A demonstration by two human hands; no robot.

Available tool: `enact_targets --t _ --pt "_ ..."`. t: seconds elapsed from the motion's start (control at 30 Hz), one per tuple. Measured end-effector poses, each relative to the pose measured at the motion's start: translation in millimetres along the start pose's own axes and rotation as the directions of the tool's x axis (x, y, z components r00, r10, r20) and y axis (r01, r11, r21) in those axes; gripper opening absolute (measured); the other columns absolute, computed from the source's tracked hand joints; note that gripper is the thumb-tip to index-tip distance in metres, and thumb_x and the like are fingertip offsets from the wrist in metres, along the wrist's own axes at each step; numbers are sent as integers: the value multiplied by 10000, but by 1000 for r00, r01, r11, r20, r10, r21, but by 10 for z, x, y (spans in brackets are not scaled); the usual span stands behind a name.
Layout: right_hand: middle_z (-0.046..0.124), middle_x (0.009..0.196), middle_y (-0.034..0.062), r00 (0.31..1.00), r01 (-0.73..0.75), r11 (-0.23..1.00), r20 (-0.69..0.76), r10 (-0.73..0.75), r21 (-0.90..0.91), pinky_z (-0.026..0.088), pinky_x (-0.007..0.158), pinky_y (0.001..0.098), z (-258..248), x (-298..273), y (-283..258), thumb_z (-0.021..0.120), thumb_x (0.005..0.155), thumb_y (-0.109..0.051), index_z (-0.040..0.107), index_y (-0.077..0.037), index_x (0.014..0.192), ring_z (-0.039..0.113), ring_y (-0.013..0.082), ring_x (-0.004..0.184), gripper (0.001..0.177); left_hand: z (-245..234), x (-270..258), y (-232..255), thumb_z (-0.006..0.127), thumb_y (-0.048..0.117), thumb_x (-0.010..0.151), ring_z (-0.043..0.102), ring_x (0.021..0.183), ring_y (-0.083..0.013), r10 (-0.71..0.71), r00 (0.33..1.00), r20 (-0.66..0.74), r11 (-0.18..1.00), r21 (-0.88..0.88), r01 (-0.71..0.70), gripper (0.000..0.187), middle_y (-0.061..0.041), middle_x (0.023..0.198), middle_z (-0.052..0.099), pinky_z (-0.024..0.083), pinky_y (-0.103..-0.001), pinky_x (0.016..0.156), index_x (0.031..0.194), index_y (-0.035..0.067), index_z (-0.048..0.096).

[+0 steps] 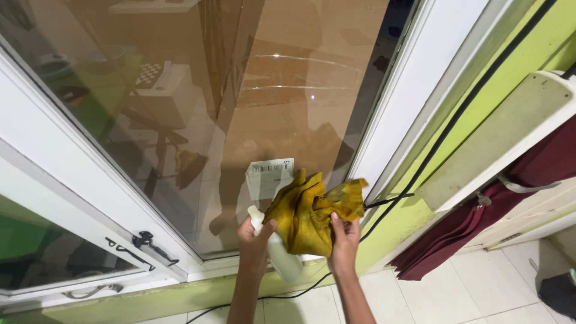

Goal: The person sprays liquid from a bottle onto the glass panel of a white-framed door and wipes the surface using a yellow cloth.

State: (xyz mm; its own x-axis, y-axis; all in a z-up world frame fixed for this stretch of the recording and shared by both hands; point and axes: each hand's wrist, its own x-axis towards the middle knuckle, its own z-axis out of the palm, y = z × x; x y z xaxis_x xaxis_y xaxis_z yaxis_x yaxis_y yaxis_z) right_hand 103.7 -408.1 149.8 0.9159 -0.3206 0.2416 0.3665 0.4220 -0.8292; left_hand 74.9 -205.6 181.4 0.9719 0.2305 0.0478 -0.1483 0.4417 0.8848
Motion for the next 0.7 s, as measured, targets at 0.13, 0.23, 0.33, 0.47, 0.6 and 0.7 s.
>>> enact_targets --t 0.13,0.23,0.33,0.47,0.6,0.7 --pt "626 1282 97 971 -224 928 -12 239 298 551 962 402 383 -214 -439 549 985 -188 500 -91 1348 654 210 1142 379 191 21 2 710 78 889 629 737 -117 -30 999 32 988 -152 35 196 -52 885 675 539 -313 649 1048 -4 632" --pt "591 1322 121 966 -258 910 67 250 326 544 978 433 459 -205 -600 541 1004 -189 470 -96 1394 633 239 1180 407 280 13 5 685 60 857 660 820 -120 -62 996 64 966 -248 76 267 -53 957 691 560 -306 726 1115 9 638" --pt "580 1352 136 952 -299 928 132 275 222 525 997 447 450 -178 -647 547 1008 -189 445 -86 1453 610 256 1208 468 304 28 -66 690 63 884 663 851 -141 -54 991 122 960 -267 85 257 -70 987 685 570 -327 757 1118 3 603" --pt "599 1411 89 801 -594 778 55 597 206 493 1025 435 433 -107 -723 444 1004 -347 443 -123 1500 611 240 1256 544 305 85 -159 695 43 890 659 859 -155 -36 986 165 962 -261 78 257 -76 983 669 569 -345 770 1120 18 583" --pt "569 1405 119 714 -690 668 111 692 279 481 1006 466 293 -3 -762 425 969 -328 438 -116 1494 585 283 1229 566 331 79 -224 711 38 890 645 891 -154 28 974 224 962 -271 34 297 -73 998 651 566 -352 811 1159 4 589" --pt "568 1425 143 788 -615 703 278 549 358 496 1032 435 141 27 -709 498 949 -202 437 -100 1496 595 288 1242 560 390 89 -201 707 59 829 673 909 -170 -41 975 216 923 -365 120 331 -82 1021 678 578 -371 835 1130 46 571"
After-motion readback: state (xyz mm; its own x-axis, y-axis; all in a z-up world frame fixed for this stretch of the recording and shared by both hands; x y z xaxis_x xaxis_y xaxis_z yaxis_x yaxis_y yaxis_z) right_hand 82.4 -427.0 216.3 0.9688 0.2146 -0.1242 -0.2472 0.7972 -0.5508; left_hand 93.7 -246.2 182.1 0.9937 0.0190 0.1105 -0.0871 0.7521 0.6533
